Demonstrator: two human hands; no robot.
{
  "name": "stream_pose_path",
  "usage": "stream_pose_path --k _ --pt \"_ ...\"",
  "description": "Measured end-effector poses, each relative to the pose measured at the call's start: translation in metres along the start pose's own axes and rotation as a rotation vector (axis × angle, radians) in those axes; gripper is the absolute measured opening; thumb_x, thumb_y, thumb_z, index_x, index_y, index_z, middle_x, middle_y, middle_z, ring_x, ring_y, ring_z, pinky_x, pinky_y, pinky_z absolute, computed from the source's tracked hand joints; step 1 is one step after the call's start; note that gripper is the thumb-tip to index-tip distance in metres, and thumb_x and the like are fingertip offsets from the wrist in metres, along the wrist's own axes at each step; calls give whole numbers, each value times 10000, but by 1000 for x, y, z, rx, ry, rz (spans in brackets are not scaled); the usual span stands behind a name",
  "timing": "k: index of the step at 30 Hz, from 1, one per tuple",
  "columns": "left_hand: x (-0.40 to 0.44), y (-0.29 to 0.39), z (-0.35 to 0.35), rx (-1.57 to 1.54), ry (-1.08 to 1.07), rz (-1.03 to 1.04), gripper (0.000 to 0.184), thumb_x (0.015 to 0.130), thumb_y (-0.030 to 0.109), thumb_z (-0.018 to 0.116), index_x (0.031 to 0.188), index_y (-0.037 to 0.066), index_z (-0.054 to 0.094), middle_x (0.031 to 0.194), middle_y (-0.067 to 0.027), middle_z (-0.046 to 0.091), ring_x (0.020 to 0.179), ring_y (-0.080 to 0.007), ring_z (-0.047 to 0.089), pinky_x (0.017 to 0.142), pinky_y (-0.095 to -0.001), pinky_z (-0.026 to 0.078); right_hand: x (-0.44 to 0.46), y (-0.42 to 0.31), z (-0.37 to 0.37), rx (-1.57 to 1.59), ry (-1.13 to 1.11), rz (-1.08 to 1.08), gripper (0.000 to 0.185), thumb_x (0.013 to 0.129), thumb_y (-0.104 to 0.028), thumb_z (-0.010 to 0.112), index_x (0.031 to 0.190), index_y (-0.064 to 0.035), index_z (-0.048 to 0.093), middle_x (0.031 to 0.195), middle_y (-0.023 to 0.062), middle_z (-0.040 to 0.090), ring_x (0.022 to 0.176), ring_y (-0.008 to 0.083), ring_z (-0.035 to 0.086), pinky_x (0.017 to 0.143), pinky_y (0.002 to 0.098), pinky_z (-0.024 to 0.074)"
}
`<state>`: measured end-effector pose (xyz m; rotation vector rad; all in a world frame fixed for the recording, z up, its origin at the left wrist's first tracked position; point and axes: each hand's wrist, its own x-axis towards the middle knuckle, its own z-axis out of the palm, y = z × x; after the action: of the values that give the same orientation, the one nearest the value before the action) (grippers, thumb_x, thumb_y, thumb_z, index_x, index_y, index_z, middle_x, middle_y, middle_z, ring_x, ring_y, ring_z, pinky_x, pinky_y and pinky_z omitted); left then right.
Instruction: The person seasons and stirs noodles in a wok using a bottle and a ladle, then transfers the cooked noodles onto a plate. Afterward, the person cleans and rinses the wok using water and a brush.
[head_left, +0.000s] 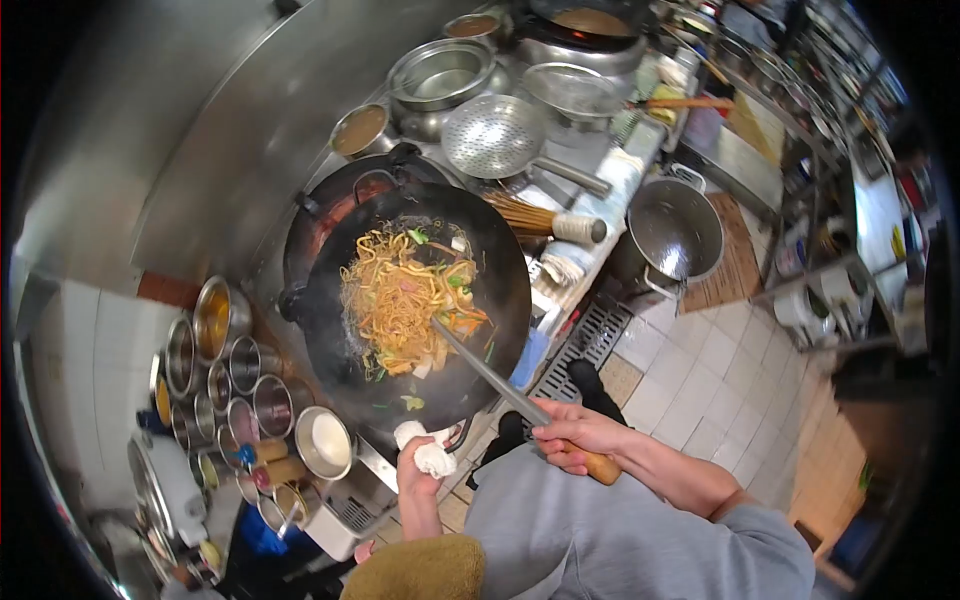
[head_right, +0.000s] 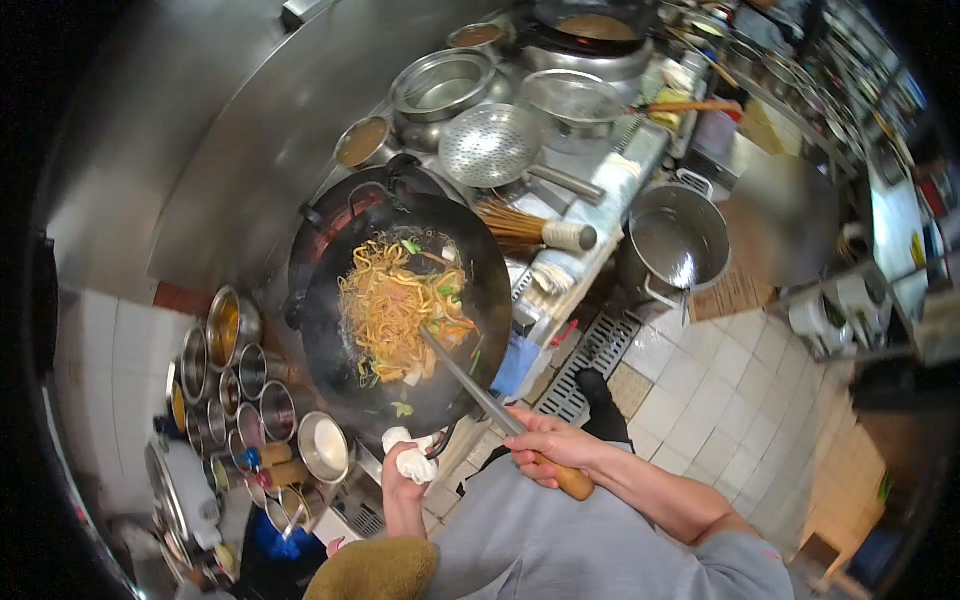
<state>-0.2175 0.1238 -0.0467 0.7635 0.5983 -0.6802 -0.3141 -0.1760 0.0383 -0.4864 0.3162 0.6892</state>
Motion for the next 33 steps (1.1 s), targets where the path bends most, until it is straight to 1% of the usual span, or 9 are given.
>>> stream_pose_path --k 4,5,6,14,17,25,28,29,33 --pt "9 40 -17 131 28 58 244 726 34 530 962 -4 479 826 -233 630 718 -342 669 567 -393 564 12 55 46 71 48 -168 555 939 -42 461 1435 -195 264 639 -19 383 404 54 390 346 227 369" --pt "-13 49 10 189 -13 75 83 736 29 573 799 -5 532 780 -152 636 642 -290 652 594 -383 552 13 67 55 108 58 -195 600 922 -23 466 1449 -200 241 635 -21 376 404 52 393 342 228 373" --pt "-15 51 3 181 -16 65 139 741 46 537 872 0 520 785 -182 639 713 -352 668 589 -396 574 9 83 63 94 67 -226 614 917 -22 469 1455 -200 232 635 -19 377 403 53 391 338 228 374" --pt "-104 36 -39 586 -182 80 241 765 121 515 964 1 581 822 -136 667 629 -243 660 513 -339 554 -63 236 98 145 141 -514 734 899 -36 492 1508 -189 112 656 2 391 403 61 396 321 229 397" --pt "-162 -1 0 652 -310 102 211 734 72 521 908 -47 533 808 -221 662 627 -263 647 548 -316 530 -99 287 98 171 123 -645 740 899 -38 489 1511 -193 103 670 6 392 410 64 402 321 233 398" --pt "-162 28 43 870 -562 -121 210 711 46 559 898 -43 525 771 -153 626 654 -289 661 576 -365 541 -101 367 227 384 429 -986 747 893 -18 474 1513 -172 88 675 14 392 424 72 408 331 236 392" --pt "-162 61 89 1012 -651 -402 194 711 42 559 887 -34 529 776 -144 617 663 -293 663 604 -380 558 -77 357 305 511 574 -1111 741 895 -9 468 1514 -176 96 663 4 385 419 67 400 338 228 379" --pt "-173 57 100 1041 -672 -396 58 757 54 552 805 68 523 668 -46 562 592 -214 616 600 -352 556 -65 357 323 540 624 -1163 745 902 -11 475 1515 -183 89 648 -6 374 415 63 397 342 220 369" --pt "-134 45 136 1061 -857 -614 62 785 93 541 844 77 536 698 -74 611 645 -291 670 497 -375 565 -21 336 374 631 794 -1394 737 901 -5 487 1511 -180 112 641 -12 379 408 57 396 343 218 366"
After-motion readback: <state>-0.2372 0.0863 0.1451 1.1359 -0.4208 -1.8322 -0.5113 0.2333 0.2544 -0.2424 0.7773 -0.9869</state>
